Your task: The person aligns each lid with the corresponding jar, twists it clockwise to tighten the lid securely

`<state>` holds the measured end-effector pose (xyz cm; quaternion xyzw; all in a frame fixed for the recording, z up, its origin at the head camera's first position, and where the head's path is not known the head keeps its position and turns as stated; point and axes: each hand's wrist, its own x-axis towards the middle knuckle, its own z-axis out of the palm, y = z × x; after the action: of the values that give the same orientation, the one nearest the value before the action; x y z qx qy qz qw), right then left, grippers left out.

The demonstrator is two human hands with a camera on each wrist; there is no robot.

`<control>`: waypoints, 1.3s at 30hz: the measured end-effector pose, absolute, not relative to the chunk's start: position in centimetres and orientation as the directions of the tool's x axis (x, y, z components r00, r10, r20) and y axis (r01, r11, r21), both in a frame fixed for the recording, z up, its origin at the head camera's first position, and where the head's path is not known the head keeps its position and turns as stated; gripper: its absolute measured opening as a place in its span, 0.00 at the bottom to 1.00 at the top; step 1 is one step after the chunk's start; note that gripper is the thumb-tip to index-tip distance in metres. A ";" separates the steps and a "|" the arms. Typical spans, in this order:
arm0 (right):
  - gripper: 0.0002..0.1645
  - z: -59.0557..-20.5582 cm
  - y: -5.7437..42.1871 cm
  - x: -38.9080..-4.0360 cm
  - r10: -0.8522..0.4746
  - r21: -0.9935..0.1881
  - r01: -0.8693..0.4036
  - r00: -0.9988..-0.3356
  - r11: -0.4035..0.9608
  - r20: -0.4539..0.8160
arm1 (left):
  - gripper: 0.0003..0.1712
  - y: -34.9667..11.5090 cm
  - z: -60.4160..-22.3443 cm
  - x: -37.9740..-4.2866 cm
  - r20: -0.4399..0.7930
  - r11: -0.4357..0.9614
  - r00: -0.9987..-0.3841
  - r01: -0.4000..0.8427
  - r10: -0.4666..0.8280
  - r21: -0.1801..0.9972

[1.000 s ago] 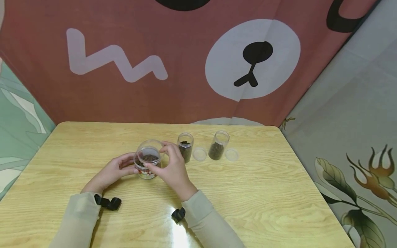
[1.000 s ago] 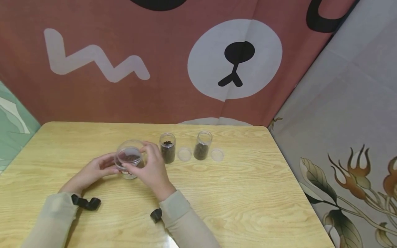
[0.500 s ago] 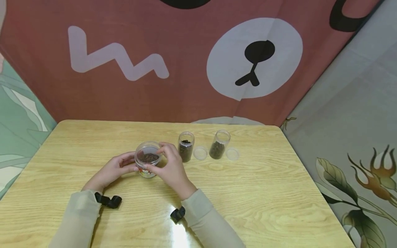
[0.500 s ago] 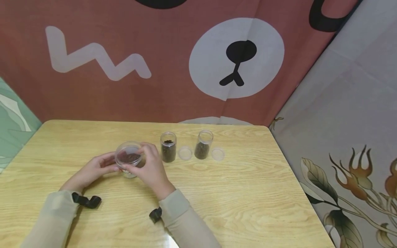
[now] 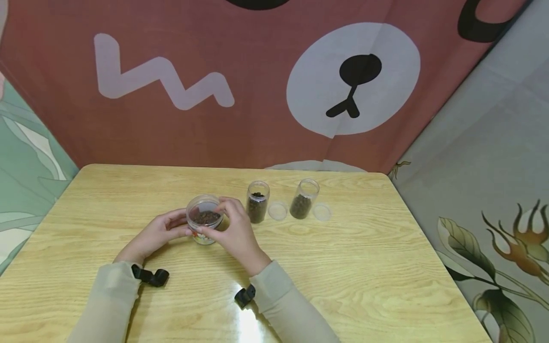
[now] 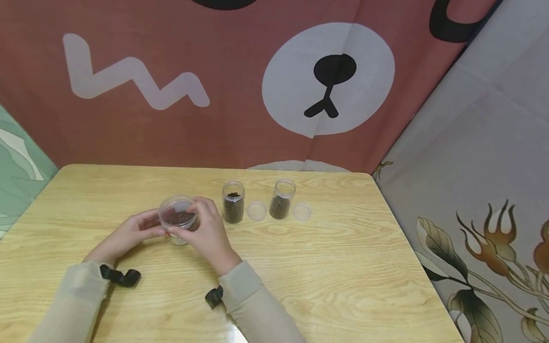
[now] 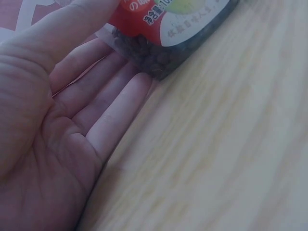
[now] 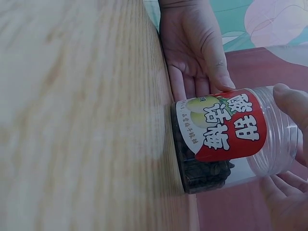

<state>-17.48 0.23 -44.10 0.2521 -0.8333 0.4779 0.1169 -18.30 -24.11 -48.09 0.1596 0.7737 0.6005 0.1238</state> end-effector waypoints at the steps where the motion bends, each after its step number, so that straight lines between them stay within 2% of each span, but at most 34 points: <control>1: 0.28 -44.1 0.3 -17.5 -0.311 -0.736 -0.532 -0.846 0.418 0.434 | 0.35 -24.1 -48.1 -18.3 0.001 0.229 -0.917 0.101 0.399 0.968; 11: 0.30 -43.8 0.3 -17.5 -0.325 -0.744 -0.512 -0.856 0.430 0.401 | 0.35 -24.0 -47.9 -18.2 -0.009 0.209 -0.920 0.080 0.393 0.975; 15: 0.38 -43.7 0.2 -17.7 -0.324 -0.791 -0.462 -0.879 0.402 0.348 | 0.35 -24.1 -47.9 -18.3 0.005 0.214 -0.919 0.097 0.394 0.972; 19: 0.50 -43.6 0.1 -18.0 -0.333 -0.861 -0.356 -0.913 0.363 0.237 | 0.35 -24.1 -47.9 -18.4 0.013 0.220 -0.921 0.107 0.390 0.970; 24: 0.57 -43.5 0.0 -18.3 -0.347 -0.877 -0.248 -0.932 0.412 0.100 | 0.35 -24.1 -48.0 -18.4 0.005 0.234 -0.919 0.105 0.393 0.967; 28: 0.58 -43.5 0.0 -18.5 -0.361 -0.873 -0.226 -0.931 0.432 0.063 | 0.34 -24.0 -48.0 -18.3 0.006 0.227 -0.918 0.104 0.396 0.968; 39: 0.53 -42.8 0.2 -18.9 -0.384 -0.849 -0.227 -0.923 0.477 0.032 | 0.36 -24.0 -48.0 -18.3 0.002 0.221 -0.918 0.098 0.395 0.970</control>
<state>-18.89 0.16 -42.78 0.1787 -0.8554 0.4792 -0.0817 -18.31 -23.97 -47.99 0.1598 0.7715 0.6034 0.1234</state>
